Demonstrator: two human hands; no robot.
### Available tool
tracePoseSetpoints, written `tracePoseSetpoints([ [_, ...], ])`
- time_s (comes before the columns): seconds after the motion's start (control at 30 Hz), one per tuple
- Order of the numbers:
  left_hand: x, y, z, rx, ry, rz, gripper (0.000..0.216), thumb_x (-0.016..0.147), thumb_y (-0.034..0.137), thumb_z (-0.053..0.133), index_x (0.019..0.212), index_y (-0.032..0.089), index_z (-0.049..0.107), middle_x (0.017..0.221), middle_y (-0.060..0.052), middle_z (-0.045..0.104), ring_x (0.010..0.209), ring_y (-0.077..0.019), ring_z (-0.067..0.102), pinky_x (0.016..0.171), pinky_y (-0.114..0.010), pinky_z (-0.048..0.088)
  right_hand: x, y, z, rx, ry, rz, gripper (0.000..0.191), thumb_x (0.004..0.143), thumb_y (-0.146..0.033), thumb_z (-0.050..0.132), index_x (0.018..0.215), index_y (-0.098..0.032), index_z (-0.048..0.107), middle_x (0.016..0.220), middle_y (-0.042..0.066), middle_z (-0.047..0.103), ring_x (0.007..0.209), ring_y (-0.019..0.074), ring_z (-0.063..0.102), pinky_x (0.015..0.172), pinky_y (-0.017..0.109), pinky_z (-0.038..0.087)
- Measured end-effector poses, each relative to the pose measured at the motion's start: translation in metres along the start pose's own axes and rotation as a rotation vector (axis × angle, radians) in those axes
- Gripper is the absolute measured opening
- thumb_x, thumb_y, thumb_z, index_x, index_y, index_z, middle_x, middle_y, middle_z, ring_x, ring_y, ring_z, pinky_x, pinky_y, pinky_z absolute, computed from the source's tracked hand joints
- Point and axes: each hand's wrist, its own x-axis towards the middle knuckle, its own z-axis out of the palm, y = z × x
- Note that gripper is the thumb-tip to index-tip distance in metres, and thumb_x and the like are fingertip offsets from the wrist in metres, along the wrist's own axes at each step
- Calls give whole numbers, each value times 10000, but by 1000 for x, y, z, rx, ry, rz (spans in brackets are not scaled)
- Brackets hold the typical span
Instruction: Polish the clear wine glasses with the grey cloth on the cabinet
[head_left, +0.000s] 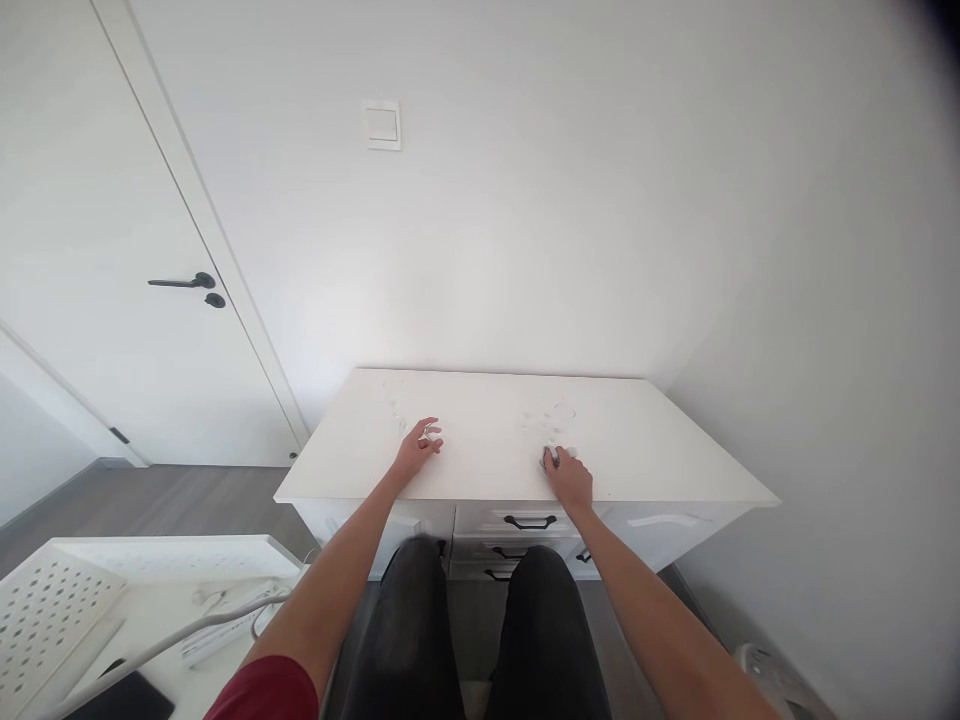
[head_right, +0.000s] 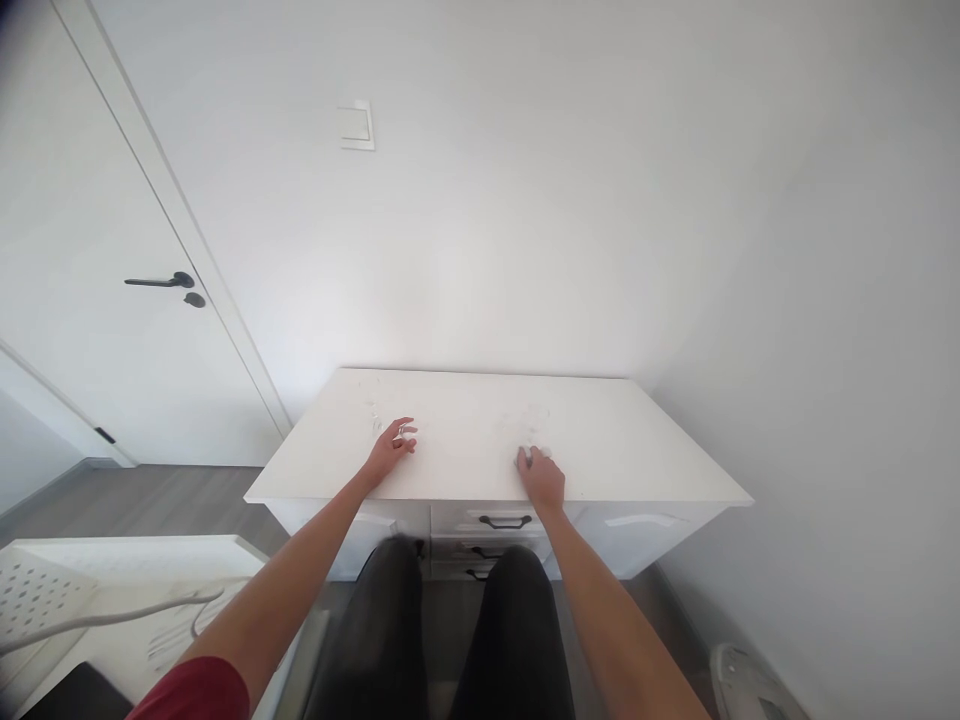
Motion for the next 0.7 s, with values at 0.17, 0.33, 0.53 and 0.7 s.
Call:
tracePoseSetpoints([
  [0.17, 0, 0, 2, 16, -1, 0, 511, 883, 491, 698, 1358, 350, 574, 1269, -46, 681, 778, -138, 706, 929, -398, 555, 1, 0, 1, -16, -7, 13, 374, 1086, -469, 373, 949, -223, 618, 720, 31, 644, 675, 194, 600, 572, 263, 276],
  [0.33, 1, -1, 1, 42, 7, 0, 520, 907, 517, 655, 1387, 348, 551, 1270, -43, 681, 773, -127, 700, 925, -385, 554, 1, 0, 2, -5, -12, 32, 382, 1083, -477, 371, 1004, -213, 636, 753, 54, 662, 719, 212, 634, 589, 269, 298],
  [0.53, 2, -2, 1, 50, -6, 5, 544, 935, 559, 608, 1419, 325, 523, 1250, -52, 671, 790, -136, 696, 921, -390, 545, 4, -2, 2, 39, -19, 35, 379, 1063, -481, 403, 1012, -211, 663, 777, 68, 671, 784, 233, 657, 644, 281, 354],
  [0.7, 1, -1, 2, 25, -8, 15, 549, 959, 567, 565, 1440, 309, 499, 1173, -52, 659, 816, -149, 701, 842, -351, 545, 4, 0, 0, 142, -23, 57, 348, 1031, -464, 431, 1028, -206, 665, 751, 62, 648, 773, 242, 640, 694, 292, 395],
])
